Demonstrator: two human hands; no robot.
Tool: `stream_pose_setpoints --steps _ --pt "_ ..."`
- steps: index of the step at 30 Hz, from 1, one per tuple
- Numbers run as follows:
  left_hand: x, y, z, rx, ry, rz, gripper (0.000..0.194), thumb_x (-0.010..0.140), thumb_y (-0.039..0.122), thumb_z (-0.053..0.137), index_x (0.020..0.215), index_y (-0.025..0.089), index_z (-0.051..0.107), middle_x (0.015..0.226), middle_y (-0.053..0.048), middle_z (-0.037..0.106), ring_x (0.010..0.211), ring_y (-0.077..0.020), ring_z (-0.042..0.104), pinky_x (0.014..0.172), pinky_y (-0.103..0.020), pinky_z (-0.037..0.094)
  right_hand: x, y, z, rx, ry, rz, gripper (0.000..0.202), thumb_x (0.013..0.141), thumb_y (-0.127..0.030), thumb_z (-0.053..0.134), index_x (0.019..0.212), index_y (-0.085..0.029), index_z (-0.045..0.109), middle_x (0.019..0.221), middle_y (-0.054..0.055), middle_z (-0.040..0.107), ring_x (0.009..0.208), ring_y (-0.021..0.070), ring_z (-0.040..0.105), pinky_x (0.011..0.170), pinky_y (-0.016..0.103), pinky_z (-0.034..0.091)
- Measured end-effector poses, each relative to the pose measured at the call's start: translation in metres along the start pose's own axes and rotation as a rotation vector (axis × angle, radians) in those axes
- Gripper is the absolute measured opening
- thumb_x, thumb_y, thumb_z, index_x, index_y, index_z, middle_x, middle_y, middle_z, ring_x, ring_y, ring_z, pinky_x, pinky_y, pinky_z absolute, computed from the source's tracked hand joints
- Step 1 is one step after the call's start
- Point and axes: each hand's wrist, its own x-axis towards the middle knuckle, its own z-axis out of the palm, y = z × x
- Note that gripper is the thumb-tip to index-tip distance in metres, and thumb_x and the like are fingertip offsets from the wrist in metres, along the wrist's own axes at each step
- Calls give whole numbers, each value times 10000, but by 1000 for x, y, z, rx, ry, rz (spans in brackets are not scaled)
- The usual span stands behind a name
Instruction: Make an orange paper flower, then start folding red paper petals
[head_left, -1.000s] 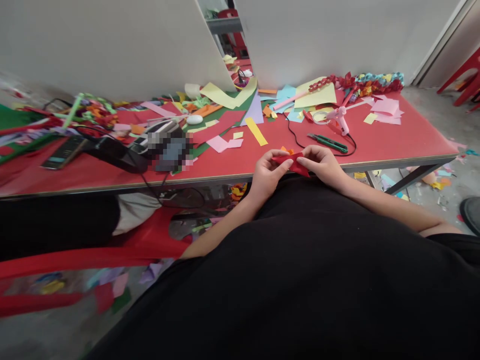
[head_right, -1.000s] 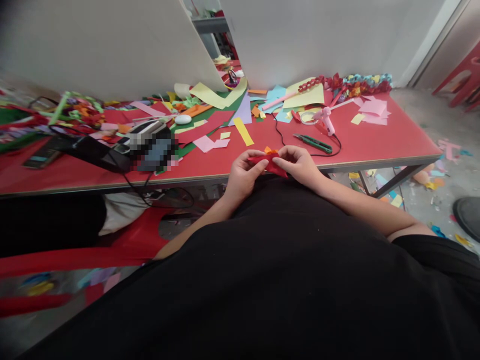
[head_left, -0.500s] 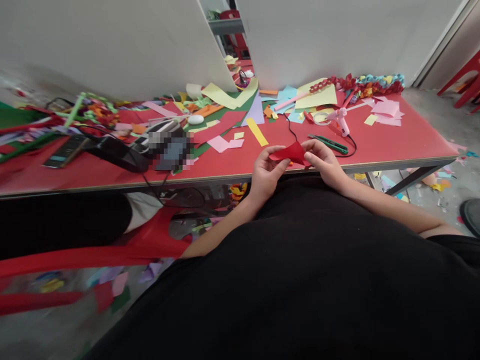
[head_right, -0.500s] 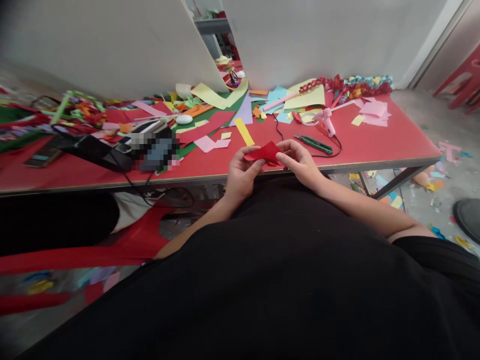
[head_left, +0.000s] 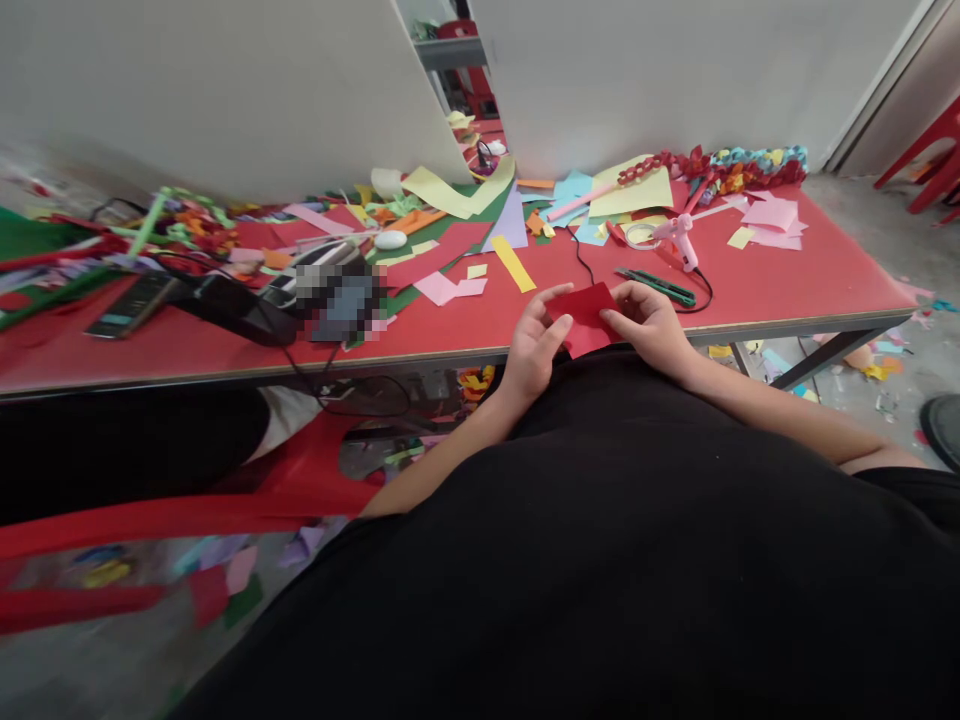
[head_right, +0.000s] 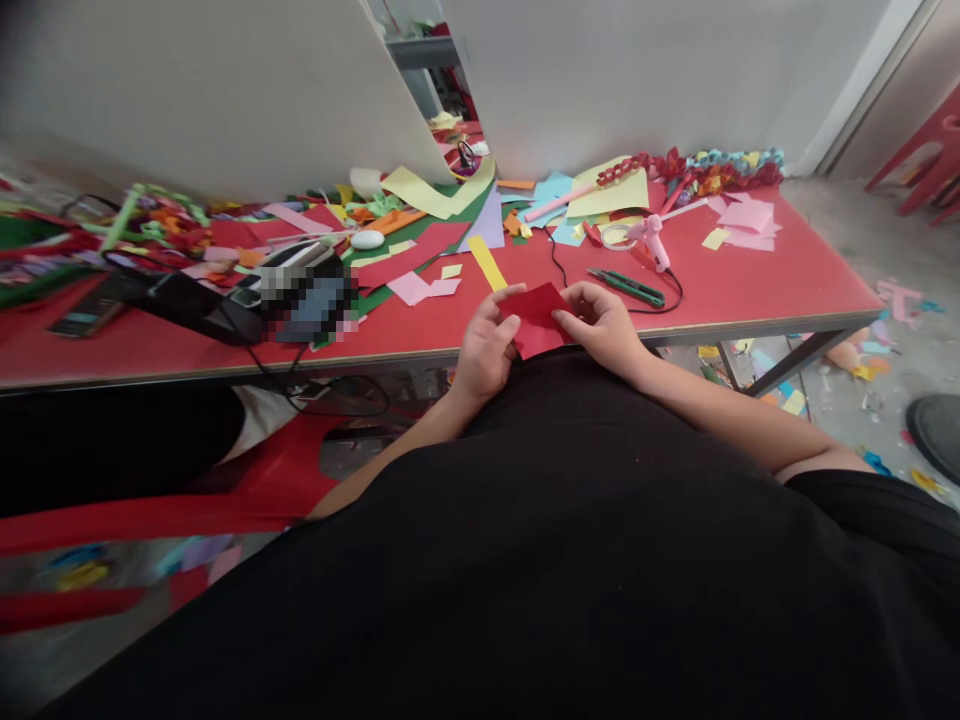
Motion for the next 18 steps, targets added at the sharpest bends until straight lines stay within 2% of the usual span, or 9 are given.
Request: stream_pose_setpoints --steps 3,8,11,13,15,18 --pt "3 1 0 -137 -76 -83 550 948 609 802 1404 309 734 1188 -104 805 855 -222 786 690 -321 656 0 -2 -1 7 13 5 408 817 -534 944 978 -262 685 955 23 729 911 214 705 829 371 611" --pt "3 3 -2 -191 -166 -64 732 831 572 917 1487 356 673 1268 -84 784 972 -245 811 791 -361 702 2 -3 -1 72 25 -2 415 798 -518 981 981 -260 712 981 32 762 933 218 725 879 386 639" --pt "2 4 1 -92 -133 1 855 762 587 1019 1497 346 656 1397 -104 748 1136 -269 805 900 -364 691 2 -2 0 94 -16 18 481 759 -560 1011 1022 -263 739 1045 46 799 971 233 750 899 400 647" --pt "2 3 2 -56 -78 26 807 756 613 1034 1421 311 691 1409 -114 748 1175 -273 793 934 -361 679 1 -3 1 100 -51 18 524 749 -592 1021 1054 -259 756 1071 55 810 985 237 760 903 397 647" --pt "3 1 3 -52 -26 4 689 772 633 1025 1282 279 725 1267 -95 791 1054 -238 796 865 -336 671 -1 -6 1 84 -67 3 533 786 -647 992 1065 -252 767 1071 61 811 993 236 762 919 394 646" --pt "6 -3 1 -54 -1 -62 601 772 643 1021 1111 252 715 1001 -35 790 774 -157 732 676 -277 617 -4 -11 1 15 -89 -4 556 844 -718 930 1099 -247 779 1076 63 815 997 233 762 894 375 636"
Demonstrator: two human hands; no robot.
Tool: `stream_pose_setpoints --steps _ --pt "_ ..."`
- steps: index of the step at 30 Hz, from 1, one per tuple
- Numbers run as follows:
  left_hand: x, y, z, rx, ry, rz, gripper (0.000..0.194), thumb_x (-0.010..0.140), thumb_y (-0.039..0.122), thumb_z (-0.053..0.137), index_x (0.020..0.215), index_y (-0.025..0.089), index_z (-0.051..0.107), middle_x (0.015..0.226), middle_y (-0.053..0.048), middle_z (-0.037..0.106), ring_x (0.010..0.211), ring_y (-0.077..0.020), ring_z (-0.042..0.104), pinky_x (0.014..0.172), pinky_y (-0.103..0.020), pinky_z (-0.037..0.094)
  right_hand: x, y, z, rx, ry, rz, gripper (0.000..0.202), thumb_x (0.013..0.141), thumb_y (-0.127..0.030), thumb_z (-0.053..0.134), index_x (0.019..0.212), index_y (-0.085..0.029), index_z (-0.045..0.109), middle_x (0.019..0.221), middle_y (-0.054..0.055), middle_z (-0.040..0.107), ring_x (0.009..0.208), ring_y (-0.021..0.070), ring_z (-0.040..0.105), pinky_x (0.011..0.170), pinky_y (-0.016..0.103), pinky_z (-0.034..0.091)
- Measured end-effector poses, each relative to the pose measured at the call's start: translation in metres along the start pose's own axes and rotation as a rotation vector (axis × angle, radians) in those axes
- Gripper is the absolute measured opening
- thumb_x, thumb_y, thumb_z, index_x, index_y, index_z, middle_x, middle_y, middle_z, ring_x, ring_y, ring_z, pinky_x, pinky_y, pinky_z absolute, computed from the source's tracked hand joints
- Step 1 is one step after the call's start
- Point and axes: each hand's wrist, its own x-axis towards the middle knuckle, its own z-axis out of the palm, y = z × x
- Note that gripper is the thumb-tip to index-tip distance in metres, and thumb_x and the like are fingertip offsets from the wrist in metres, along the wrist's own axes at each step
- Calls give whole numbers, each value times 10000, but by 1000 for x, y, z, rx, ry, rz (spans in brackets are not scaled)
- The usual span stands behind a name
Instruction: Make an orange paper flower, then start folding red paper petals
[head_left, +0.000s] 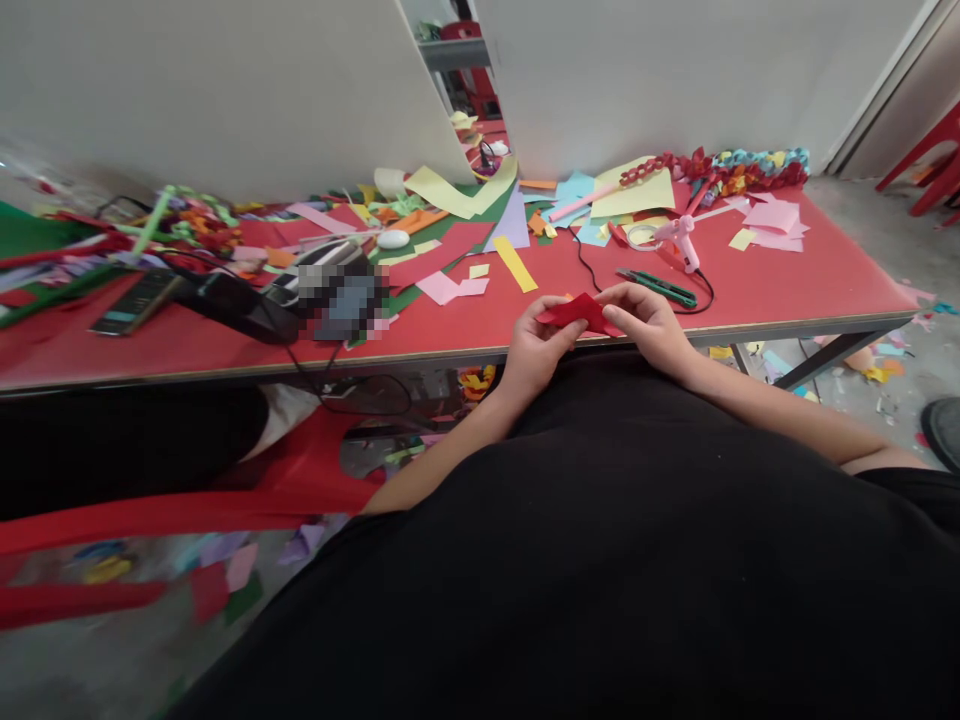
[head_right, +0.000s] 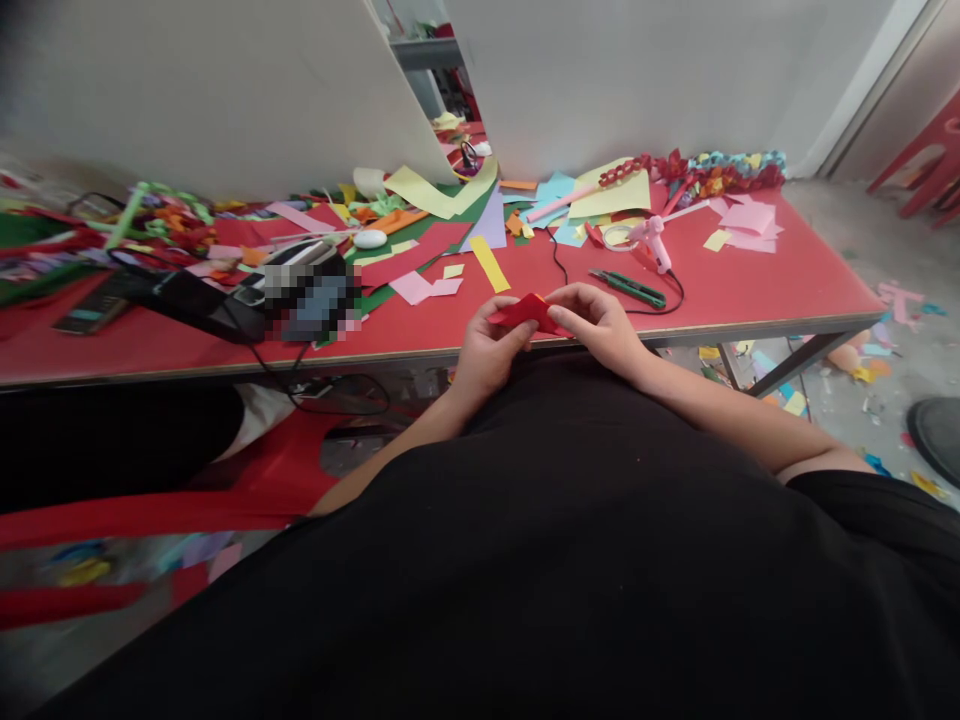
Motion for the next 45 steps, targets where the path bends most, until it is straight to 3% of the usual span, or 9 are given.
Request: stream_pose_setpoints --steps 3,9,15,24,45 --pt "0 0 -1 -27 -6 -44 617 735 656 1039 1042 235 709 916 -11 782 687 -132 705 614 -256 597 -1 0 0 -97 -22 -9 572 799 -674 985 1116 -242 785 1063 51 817 939 218 745 819 348 600" --pt "-2 3 2 -102 24 -154 602 710 627 1050 1030 217 745 961 -30 842 825 -177 817 654 -236 632 2 10 -1 -135 15 -13 470 858 -663 932 942 -229 772 906 35 787 804 201 675 735 355 539" --pt "-2 3 1 -112 45 -171 535 729 557 1051 1036 205 789 999 -58 869 867 -189 842 690 -247 649 3 11 -3 -158 38 -8 444 839 -628 961 903 -230 774 836 12 756 726 171 593 691 346 489" --pt "-3 6 2 -62 58 -156 530 733 542 1048 1059 195 817 1002 -66 875 850 -191 835 730 -281 671 3 7 -1 -87 42 14 453 780 -591 1005 868 -227 750 849 17 758 794 190 644 737 348 525" --pt "-4 14 4 -36 81 -153 499 713 550 1055 998 197 848 923 -55 862 734 -153 774 701 -269 641 4 6 -1 -90 21 37 451 782 -580 1002 881 -228 737 861 14 751 807 192 649 774 356 546"
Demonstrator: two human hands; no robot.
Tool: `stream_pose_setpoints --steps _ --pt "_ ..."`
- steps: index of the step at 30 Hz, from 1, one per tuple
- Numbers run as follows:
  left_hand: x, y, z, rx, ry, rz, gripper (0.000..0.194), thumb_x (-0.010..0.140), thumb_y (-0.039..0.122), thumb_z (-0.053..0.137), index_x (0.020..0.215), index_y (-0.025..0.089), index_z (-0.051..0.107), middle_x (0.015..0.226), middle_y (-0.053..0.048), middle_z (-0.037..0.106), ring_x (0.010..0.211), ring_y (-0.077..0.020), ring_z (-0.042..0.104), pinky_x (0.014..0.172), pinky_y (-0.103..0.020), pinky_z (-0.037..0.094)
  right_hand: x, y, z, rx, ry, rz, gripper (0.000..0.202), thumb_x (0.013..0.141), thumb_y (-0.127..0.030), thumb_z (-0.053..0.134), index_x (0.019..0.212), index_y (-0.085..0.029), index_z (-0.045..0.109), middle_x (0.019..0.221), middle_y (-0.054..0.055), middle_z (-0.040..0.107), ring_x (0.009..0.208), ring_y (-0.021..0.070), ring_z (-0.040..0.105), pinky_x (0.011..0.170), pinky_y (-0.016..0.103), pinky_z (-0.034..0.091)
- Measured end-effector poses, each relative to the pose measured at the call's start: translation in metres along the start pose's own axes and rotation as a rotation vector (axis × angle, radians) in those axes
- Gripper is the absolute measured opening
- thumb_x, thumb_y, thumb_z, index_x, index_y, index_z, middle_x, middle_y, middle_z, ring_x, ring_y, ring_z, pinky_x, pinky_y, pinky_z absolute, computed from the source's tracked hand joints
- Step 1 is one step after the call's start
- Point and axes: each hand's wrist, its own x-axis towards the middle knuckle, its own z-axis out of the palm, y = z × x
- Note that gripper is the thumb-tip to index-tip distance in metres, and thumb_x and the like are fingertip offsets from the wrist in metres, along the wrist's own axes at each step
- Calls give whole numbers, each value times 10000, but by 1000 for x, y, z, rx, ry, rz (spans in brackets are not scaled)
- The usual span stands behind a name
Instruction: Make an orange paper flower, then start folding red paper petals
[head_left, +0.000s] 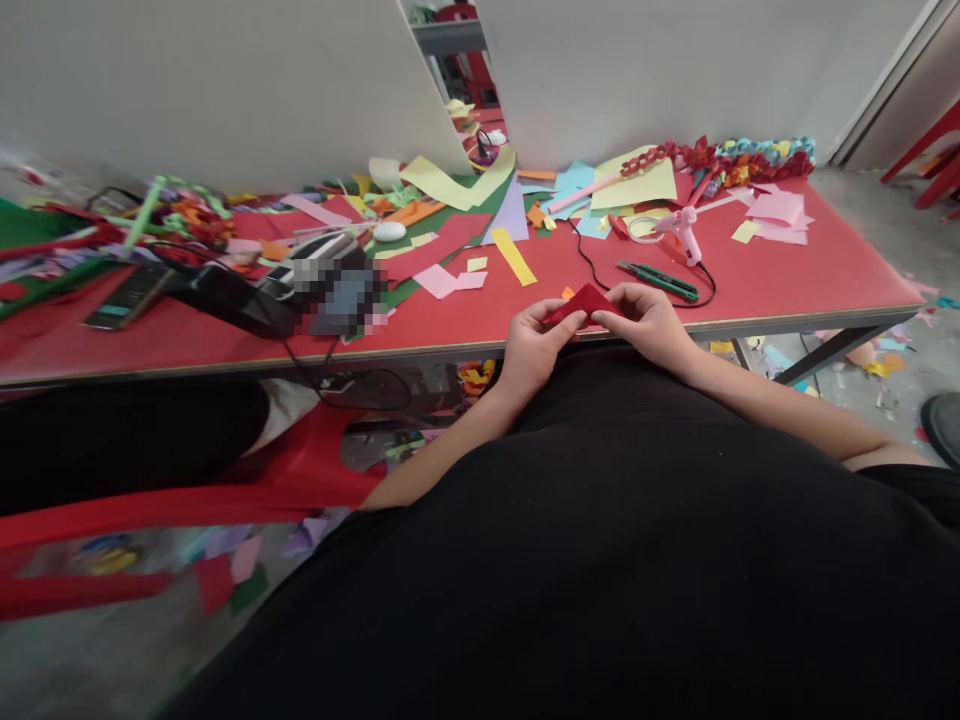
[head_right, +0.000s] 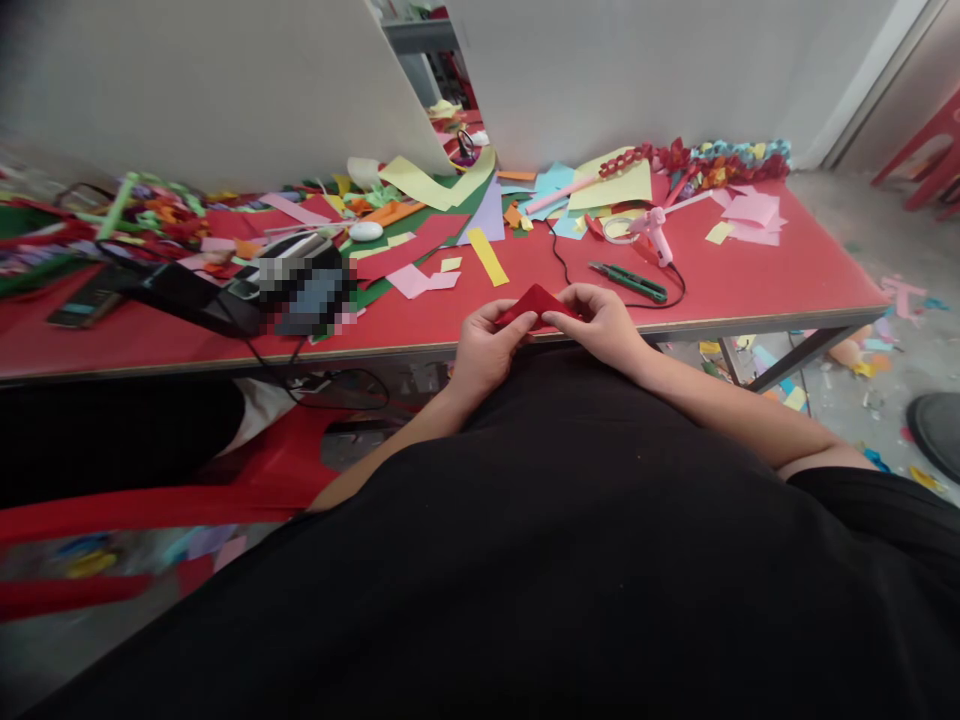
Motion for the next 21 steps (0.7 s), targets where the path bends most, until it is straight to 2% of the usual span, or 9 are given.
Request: stream_pose_setpoints --steps 6,11,16,21 --pt "1 -1 0 20 11 11 453 726 529 1036 969 199 842 867 -37 842 691 -133 733 689 -257 615 0 0 0 3 -21 25 521 702 -596 1053 890 -230 733 857 6 755 810 196 652 753 345 544" --pt "2 0 -1 32 1 38 433 745 531 1022 963 212 827 877 -29 834 733 -148 742 709 -269 607 0 0 0 -20 -8 29 512 713 -606 1046 864 -230 734 813 -2 731 763 182 618 715 339 517" --pt "2 6 -6 89 -65 35 419 777 515 1014 976 194 831 864 -33 809 713 -137 702 687 -261 576 0 1 -1 -26 10 26 518 717 -620 1034 847 -228 720 814 -1 728 747 175 601 699 334 495" --pt "1 13 -9 140 -85 39 420 770 499 1015 994 187 845 926 -50 838 793 -164 739 751 -273 597 0 3 -1 -25 9 18 479 744 -590 1018 858 -231 721 834 5 732 774 186 625 720 340 504"
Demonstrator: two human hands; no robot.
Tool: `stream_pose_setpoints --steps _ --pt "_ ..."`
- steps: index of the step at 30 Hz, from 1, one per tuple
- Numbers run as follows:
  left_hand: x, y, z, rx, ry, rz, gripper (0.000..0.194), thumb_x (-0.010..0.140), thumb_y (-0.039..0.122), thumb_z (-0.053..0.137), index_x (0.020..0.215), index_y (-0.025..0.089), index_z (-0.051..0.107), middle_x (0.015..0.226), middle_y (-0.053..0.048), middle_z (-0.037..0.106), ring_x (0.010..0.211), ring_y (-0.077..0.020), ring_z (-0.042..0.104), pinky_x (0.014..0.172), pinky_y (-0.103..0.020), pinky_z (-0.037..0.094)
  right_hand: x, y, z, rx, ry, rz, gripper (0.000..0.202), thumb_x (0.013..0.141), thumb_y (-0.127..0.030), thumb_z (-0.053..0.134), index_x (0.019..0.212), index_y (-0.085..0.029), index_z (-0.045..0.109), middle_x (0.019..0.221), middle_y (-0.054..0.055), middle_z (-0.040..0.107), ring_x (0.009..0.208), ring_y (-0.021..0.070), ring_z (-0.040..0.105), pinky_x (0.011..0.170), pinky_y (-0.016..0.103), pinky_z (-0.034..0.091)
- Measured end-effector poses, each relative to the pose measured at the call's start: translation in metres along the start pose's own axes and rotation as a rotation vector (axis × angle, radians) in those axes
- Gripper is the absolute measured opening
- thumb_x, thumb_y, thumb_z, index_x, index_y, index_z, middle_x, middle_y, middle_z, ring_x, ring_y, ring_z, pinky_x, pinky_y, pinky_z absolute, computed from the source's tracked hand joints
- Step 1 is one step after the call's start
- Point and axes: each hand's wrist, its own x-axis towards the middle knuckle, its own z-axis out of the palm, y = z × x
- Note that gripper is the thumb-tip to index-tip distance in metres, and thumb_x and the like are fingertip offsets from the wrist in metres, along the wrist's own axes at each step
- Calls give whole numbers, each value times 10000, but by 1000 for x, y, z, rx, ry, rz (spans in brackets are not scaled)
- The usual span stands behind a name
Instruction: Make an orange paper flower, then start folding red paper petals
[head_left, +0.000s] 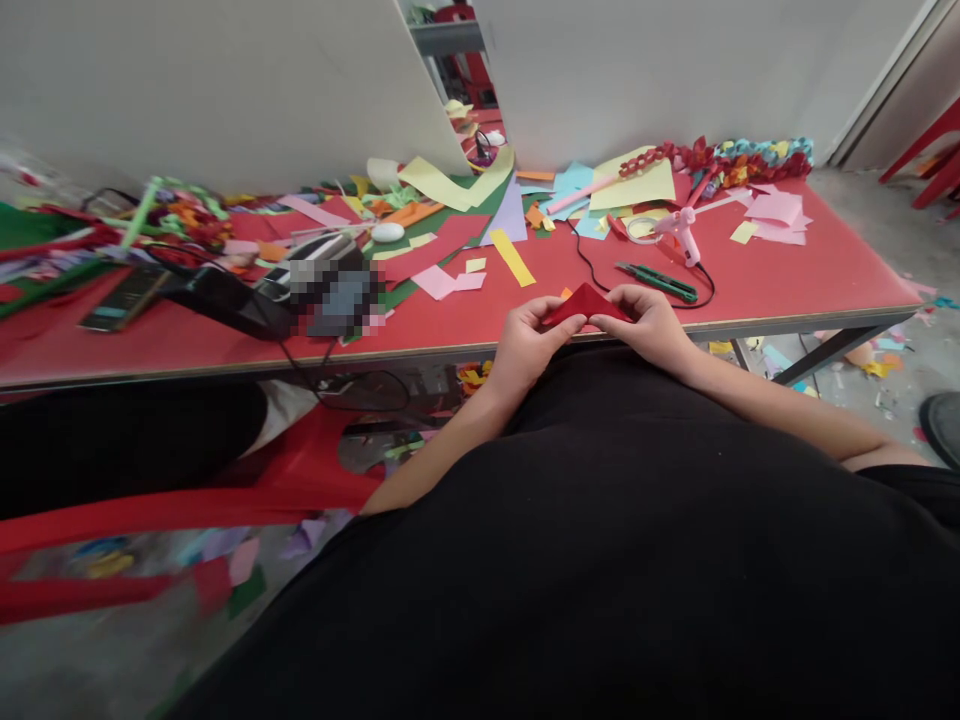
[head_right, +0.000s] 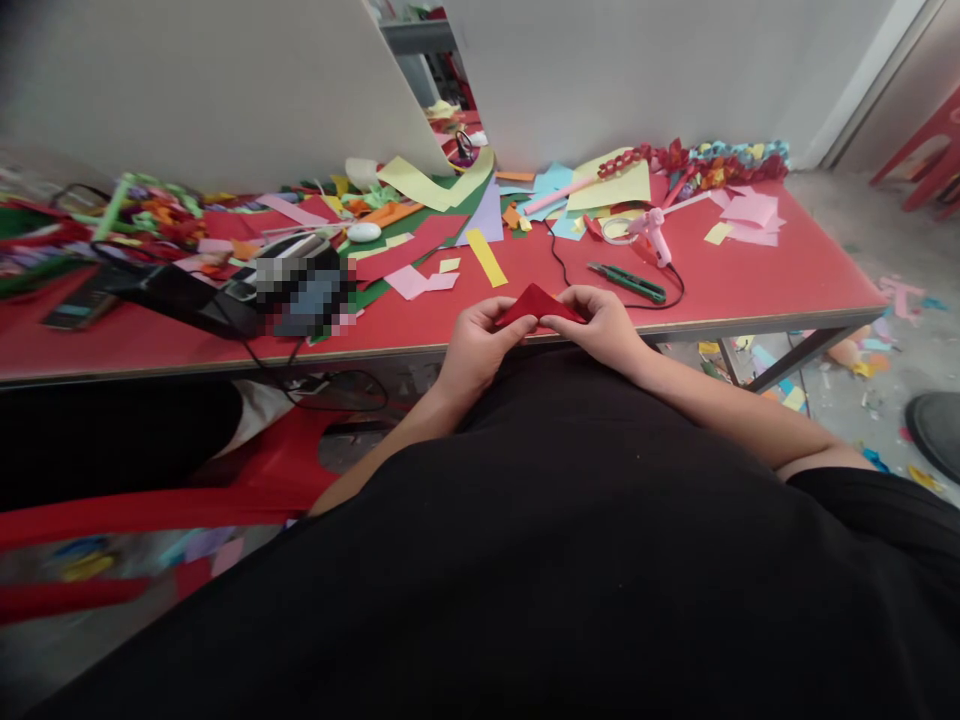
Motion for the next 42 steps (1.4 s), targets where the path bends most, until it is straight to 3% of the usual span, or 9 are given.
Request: stream_pose_setpoints --steps 19,27,35,42 --pt "2 1 -5 64 -11 16 369 778 497 1011 953 205 870 844 -53 834 700 -169 712 685 -290 596 -1 3 -1 3 0 7 515 746 -644 1016 864 -233 730 817 0 728 739 169 594 684 333 491" --pt "2 0 -4 42 -15 4 397 773 513 1017 952 193 863 832 -54 829 714 -172 734 709 -292 622 -2 -2 0 11 -32 15 523 698 -624 1043 884 -240 741 836 9 748 791 199 645 734 351 533" --pt "2 2 -2 -4 -10 -24 424 753 525 1027 933 185 849 800 -43 799 689 -155 707 691 -287 615 -3 -2 0 -1 0 6 499 731 -620 1021 886 -234 747 860 25 777 806 211 690 760 370 592" --pt "1 -4 0 -12 35 49 400 799 534 1013 965 205 859 839 -39 812 720 -152 721 697 -275 624 -1 -1 2 76 62 0 537 700 -606 1055 907 -230 732 895 32 775 828 213 738 799 387 648"
